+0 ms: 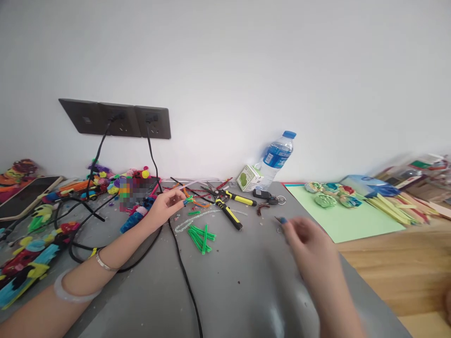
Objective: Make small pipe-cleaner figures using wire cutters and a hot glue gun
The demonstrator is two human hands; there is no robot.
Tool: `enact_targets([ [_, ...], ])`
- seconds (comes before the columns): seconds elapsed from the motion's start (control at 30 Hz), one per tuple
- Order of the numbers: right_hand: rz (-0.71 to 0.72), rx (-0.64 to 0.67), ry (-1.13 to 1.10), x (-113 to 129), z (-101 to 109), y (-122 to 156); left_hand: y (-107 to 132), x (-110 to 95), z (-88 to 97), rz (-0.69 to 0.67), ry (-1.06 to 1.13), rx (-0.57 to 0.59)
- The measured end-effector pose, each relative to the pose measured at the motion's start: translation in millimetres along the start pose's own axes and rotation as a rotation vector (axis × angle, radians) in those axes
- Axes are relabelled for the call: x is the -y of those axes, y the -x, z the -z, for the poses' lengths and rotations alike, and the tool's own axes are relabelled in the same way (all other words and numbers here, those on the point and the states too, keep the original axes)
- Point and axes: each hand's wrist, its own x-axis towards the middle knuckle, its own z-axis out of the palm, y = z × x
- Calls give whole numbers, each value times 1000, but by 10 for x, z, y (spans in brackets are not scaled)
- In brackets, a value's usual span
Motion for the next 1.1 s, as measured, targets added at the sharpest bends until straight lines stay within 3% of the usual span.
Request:
enact_targets([
  [0.07,-269,-42,228,-394,192,41,-2,-3,2,0,-2,2],
  [0.17,-401,109,324,-838,282,72,-10,10,5,-23,3,7],
  [0.23,-406,203,309,-974,263,78,-16,23,4,-38,13,6],
  [0.33,-485,261,295,-976,237,73,-20,37,0,-30,34,3],
  [0.4,-541,243,224,-918,248,79,-20,38,-3,-14,49,6],
  [0.5,-575,188,-131,-829,253,117,-19,25,-7,2,73,8],
  [0.67,-371,100,-630,-509,88,129,-13,4,-10,18,103,9],
  [0.8,-153,327,-897,38,-152,-24,-5,26,-17,73,114,10],
  [0.93,-7,561,-925,505,-524,-204,-14,41,-23,21,103,-34],
  [1.1,156,702,-918,594,-1018,-303,-28,22,-18,23,102,-92],
])
